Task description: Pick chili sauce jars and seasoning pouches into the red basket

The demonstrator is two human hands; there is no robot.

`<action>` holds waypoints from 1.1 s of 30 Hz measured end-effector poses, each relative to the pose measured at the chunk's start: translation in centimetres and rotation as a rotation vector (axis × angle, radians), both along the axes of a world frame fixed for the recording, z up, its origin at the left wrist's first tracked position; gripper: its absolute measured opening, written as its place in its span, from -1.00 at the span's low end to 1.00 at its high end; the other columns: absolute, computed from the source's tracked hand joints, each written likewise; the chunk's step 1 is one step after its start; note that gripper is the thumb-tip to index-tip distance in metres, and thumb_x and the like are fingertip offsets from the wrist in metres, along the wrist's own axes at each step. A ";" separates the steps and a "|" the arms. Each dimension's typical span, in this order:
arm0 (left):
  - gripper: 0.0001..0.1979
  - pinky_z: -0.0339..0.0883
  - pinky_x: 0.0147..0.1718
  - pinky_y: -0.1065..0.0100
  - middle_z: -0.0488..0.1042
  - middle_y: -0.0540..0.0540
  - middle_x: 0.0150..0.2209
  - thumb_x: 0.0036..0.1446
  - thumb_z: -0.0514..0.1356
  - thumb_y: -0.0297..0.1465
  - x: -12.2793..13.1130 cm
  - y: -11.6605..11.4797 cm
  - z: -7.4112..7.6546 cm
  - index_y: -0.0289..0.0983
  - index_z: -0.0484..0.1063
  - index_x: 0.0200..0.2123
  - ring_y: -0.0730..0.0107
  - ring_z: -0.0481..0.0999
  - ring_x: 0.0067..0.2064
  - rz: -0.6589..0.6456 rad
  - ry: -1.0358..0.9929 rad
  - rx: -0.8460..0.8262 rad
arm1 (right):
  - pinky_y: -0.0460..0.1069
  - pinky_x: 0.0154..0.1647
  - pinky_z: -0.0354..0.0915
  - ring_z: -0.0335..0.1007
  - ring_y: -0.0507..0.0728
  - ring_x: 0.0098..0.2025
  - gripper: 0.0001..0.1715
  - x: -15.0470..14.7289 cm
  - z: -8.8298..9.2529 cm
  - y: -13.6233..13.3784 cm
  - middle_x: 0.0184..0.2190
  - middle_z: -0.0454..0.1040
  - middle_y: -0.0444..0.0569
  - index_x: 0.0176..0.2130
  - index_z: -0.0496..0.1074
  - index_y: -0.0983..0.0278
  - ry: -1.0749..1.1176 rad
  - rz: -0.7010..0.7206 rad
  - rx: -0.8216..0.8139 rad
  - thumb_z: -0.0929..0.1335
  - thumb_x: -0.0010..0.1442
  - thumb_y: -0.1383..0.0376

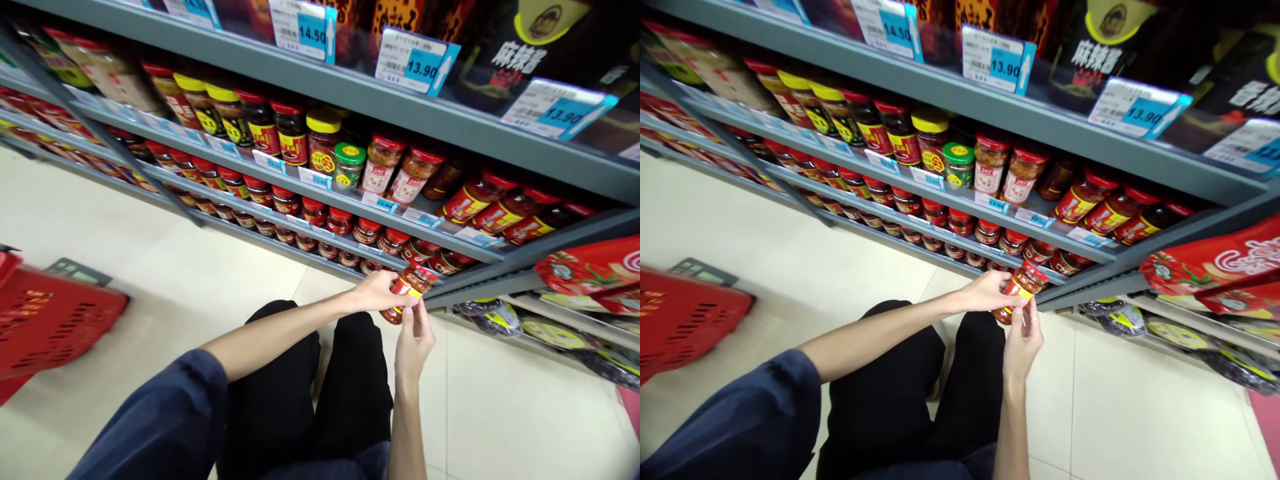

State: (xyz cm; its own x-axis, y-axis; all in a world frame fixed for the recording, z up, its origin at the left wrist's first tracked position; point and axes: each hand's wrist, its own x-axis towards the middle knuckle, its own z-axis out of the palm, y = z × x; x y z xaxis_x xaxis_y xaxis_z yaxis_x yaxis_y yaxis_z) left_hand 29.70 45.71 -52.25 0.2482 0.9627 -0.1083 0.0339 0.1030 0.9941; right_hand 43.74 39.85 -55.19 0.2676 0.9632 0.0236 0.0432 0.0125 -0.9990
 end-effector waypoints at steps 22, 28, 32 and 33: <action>-0.50 0.58 -0.14 0.23 0.67 -0.25 -0.09 0.04 0.47 -0.19 -0.2 -0.6 0.0 -0.33 0.55 -0.01 0.12 0.69 -0.12 -0.007 -0.058 -0.051 | 0.17 0.28 0.39 0.47 0.26 0.25 -0.21 -0.5 0.0 -0.3 0.21 0.52 0.16 0.37 0.28 0.37 0.132 0.079 -0.007 0.42 0.31 0.08; -0.50 0.57 -0.04 0.11 0.66 -0.25 -0.06 0.06 0.46 -0.19 -0.2 -0.7 0.1 -0.32 0.55 0.01 0.04 0.68 -0.06 -0.021 -0.038 -0.057 | 0.16 0.25 0.43 0.47 0.26 0.24 -0.23 -0.3 0.2 -0.4 0.24 0.49 0.13 0.37 0.29 0.33 0.148 0.098 -0.010 0.42 0.32 0.08; -0.47 0.57 -0.05 0.14 0.67 -0.25 -0.06 0.04 0.48 -0.20 -0.1 -0.6 -0.2 -0.32 0.54 0.03 0.07 0.69 -0.06 -0.028 -0.072 -0.075 | 0.18 0.25 0.42 0.49 0.27 0.22 -0.22 -0.2 -0.1 -0.3 0.26 0.47 0.12 0.38 0.28 0.30 0.157 0.093 -0.019 0.43 0.31 0.06; -0.47 0.57 -0.05 0.15 0.67 -0.25 -0.07 0.03 0.48 -0.20 0.0 -0.6 -0.3 -0.32 0.54 0.02 0.09 0.69 -0.08 -0.020 -0.073 -0.081 | 0.18 0.26 0.42 0.49 0.27 0.22 -0.21 -0.1 -0.1 -0.2 0.25 0.48 0.12 0.38 0.28 0.30 0.156 0.095 -0.023 0.43 0.31 0.06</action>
State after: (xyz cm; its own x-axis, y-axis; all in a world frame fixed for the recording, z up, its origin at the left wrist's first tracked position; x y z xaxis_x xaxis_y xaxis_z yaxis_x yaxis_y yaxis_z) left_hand 29.66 45.16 -52.56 0.2774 0.9462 -0.1663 -0.0355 0.1831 0.9825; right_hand 43.62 39.60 -55.34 0.1737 0.9842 -0.0332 -0.1128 -0.0136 -0.9935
